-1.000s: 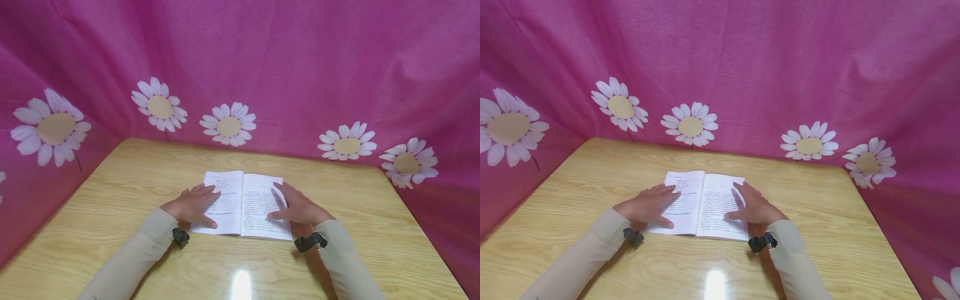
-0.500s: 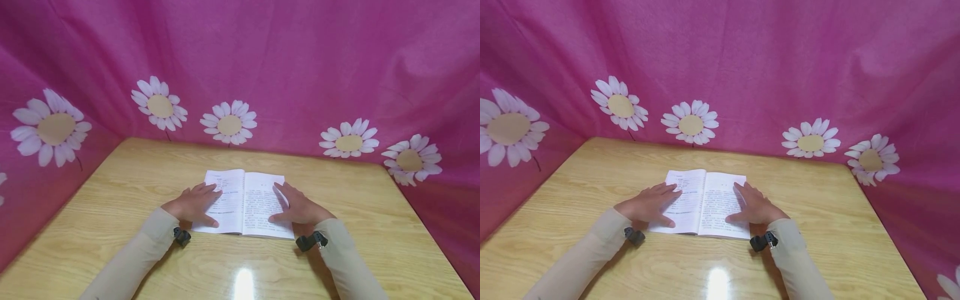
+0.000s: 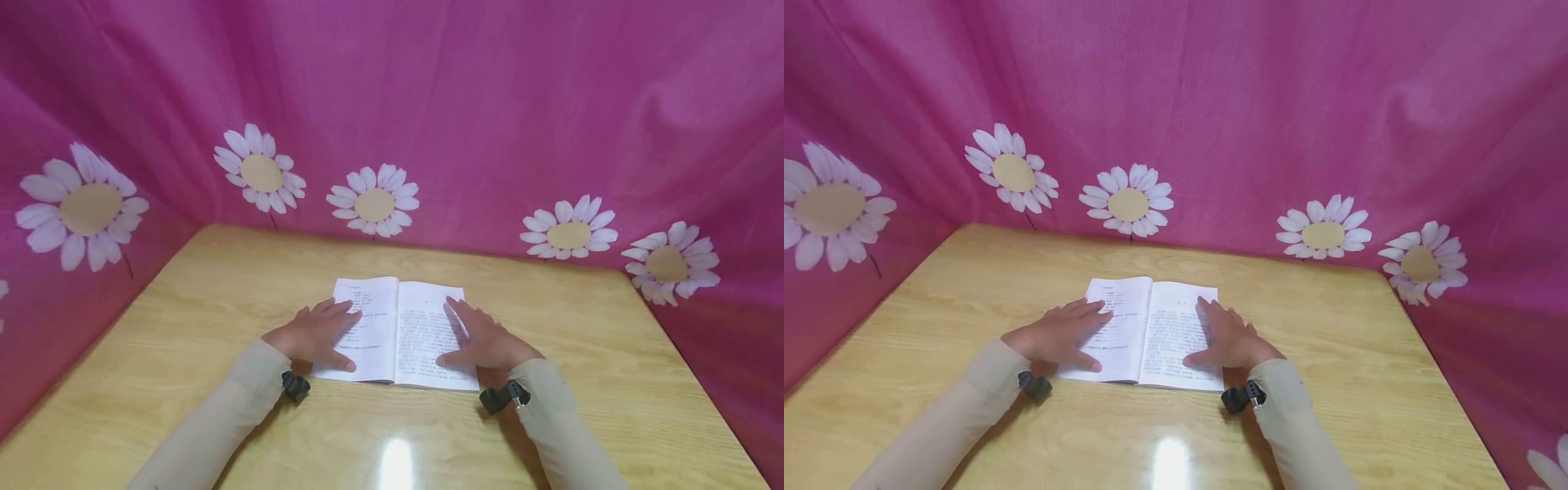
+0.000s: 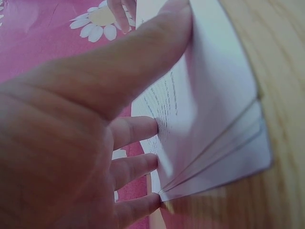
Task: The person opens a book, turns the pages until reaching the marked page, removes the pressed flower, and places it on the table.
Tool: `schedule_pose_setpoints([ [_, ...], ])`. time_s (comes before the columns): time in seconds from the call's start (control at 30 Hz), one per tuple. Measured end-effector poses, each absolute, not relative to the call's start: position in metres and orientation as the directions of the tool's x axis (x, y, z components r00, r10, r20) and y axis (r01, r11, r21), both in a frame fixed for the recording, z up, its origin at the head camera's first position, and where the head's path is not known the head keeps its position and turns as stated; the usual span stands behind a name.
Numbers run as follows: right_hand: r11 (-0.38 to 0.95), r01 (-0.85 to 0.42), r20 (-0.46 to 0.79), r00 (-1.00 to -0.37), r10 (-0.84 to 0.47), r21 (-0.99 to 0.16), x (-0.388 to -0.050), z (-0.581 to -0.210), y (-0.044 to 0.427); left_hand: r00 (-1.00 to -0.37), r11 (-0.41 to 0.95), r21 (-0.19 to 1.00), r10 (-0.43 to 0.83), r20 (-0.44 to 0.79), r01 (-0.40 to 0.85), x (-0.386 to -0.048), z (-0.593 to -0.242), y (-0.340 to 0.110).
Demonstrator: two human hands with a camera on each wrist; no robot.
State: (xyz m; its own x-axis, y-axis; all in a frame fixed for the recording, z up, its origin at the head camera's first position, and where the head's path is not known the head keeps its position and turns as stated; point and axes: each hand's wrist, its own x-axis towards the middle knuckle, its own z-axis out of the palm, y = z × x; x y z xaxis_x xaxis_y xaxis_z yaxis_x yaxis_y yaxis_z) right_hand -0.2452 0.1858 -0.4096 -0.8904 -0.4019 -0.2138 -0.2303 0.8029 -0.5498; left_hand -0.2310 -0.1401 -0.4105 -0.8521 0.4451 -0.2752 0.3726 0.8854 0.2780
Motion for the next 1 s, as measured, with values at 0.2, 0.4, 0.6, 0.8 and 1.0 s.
schedule_pose_setpoints([
  [0.2,0.801,-0.245,-0.209,-0.886,-0.414,-0.547,-0.2509,-0.4063,0.1883,-0.851,0.883,0.286,0.448,-0.275,0.372,-0.2373,-0.4067,-0.1395],
  [0.4,0.797,-0.206,-0.220,-0.895,-0.387,-0.567,-0.2509,-0.4096,0.1874,-0.851,0.885,0.285,0.444,-0.280,0.367,-0.2353,-0.4064,-0.1395],
  [0.6,0.823,-0.148,-0.260,-0.905,-0.336,-0.549,-0.2518,-0.4082,0.1845,-0.855,0.889,0.281,0.436,-0.280,0.361,-0.2367,-0.4067,-0.1399],
  [0.8,0.820,-0.161,-0.258,-0.901,-0.349,-0.549,-0.2549,-0.4075,0.1845,-0.848,0.881,0.285,0.452,-0.278,0.377,-0.2397,-0.4055,-0.1399],
  [1.0,0.805,-0.205,-0.238,-0.889,-0.390,-0.557,-0.2513,-0.4120,0.1847,-0.840,0.878,0.287,0.460,-0.287,0.383,-0.2344,-0.4108,-0.1403],
])
